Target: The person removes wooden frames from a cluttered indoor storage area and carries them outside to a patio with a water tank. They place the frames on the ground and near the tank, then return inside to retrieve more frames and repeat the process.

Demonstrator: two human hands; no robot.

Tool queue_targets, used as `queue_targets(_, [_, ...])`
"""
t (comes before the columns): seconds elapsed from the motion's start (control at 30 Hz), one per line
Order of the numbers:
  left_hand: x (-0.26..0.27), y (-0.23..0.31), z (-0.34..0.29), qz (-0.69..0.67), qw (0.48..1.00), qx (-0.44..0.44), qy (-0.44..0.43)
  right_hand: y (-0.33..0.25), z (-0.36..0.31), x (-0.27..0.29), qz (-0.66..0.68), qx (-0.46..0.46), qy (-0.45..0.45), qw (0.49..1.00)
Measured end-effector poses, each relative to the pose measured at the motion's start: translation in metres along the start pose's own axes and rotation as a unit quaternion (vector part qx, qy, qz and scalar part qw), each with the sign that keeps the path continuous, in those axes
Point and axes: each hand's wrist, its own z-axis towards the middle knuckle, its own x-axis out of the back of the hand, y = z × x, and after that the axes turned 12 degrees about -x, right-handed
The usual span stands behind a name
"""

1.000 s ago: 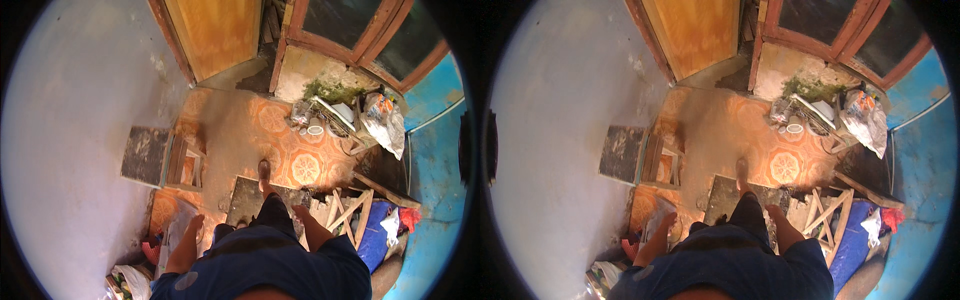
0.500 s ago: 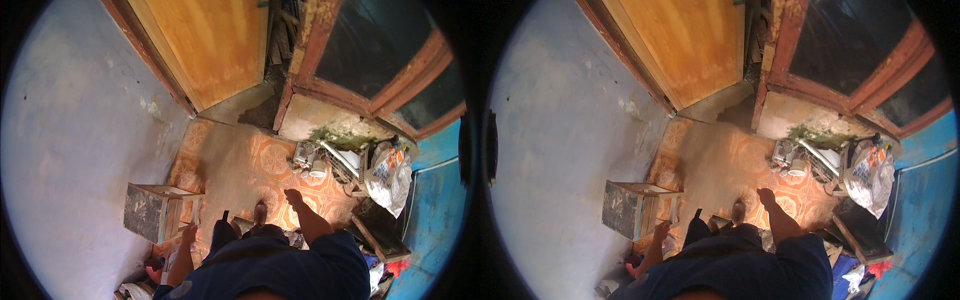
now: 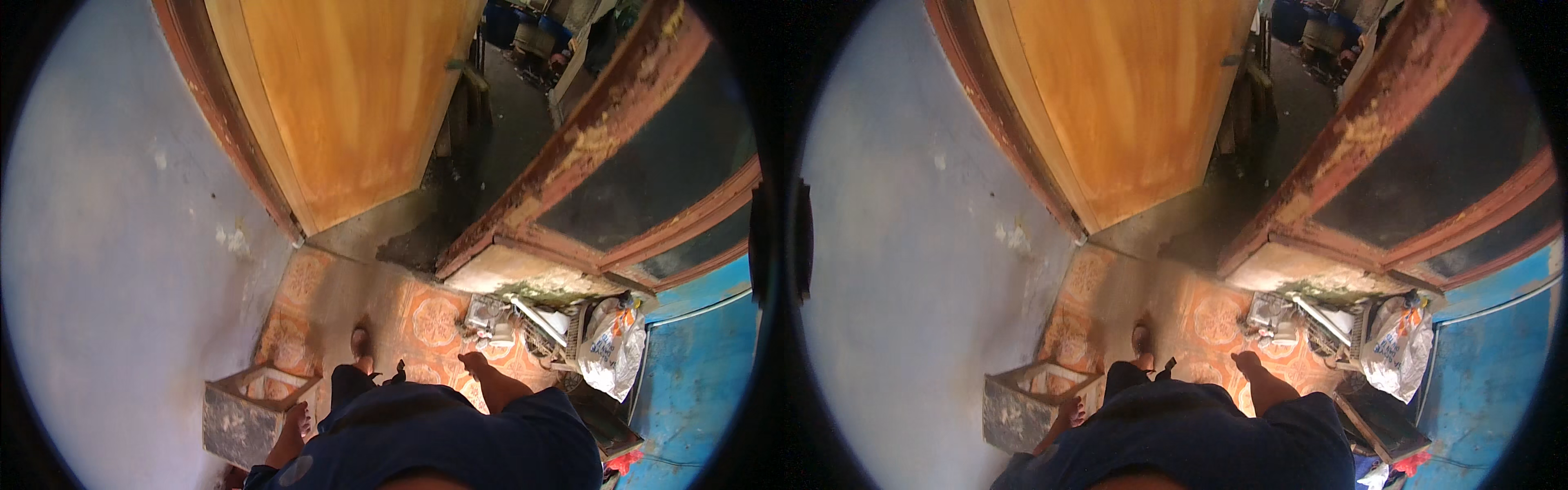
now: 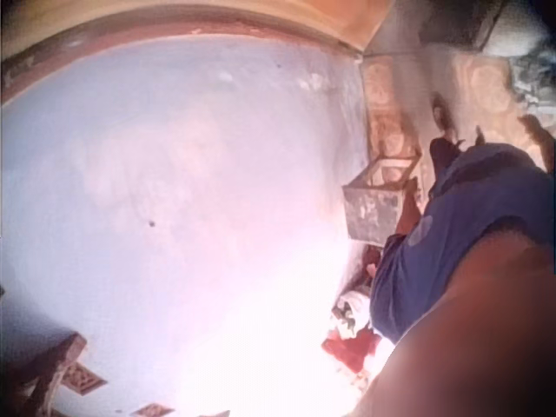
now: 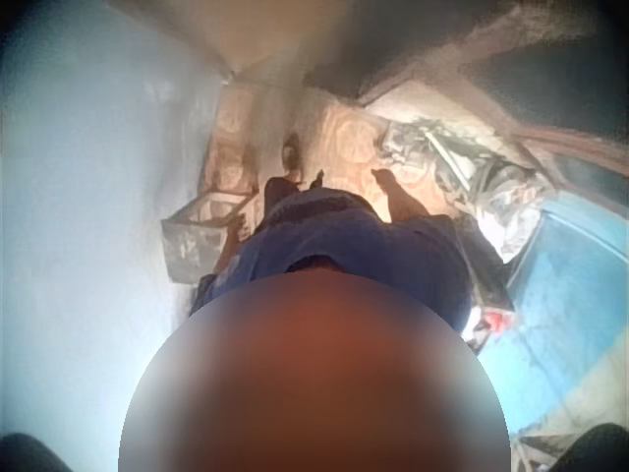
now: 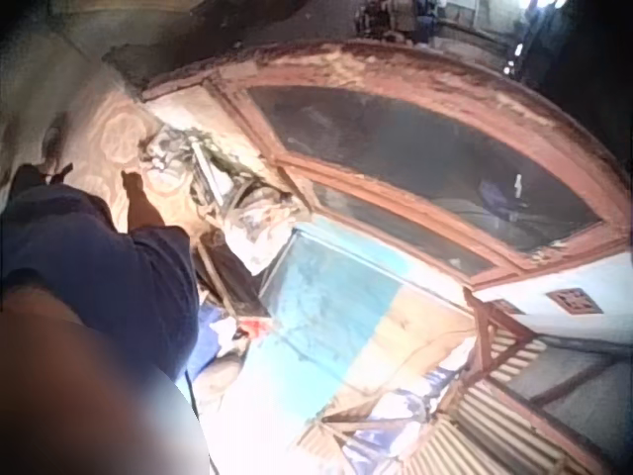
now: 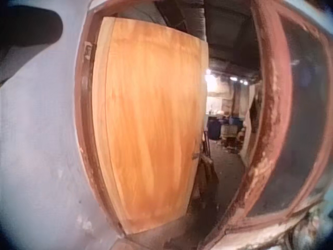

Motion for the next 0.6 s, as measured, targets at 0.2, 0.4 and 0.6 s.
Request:
queue_targets(0.2, [-0.029, 0.134, 0.048, 0.075, 0.981, -0.178, 0.017, -0.097, 0.015, 0.034, 0.027, 0.095, 0.040, 0.994])
queue_targets(0.4, [-0.061, 0.260, 0.124, 0.164, 0.934, -0.317, -0.024, -0.210, 0.002, 0.073, 0.230, 0.115, 0.017, 0.966])
queue_targets(0.6, [-0.103, 0.394, 0.134, 0.119, 0.915, -0.367, -0.120, -0.255, 0.068, 0.133, 0.153, 0.202, 0.053, 0.966])
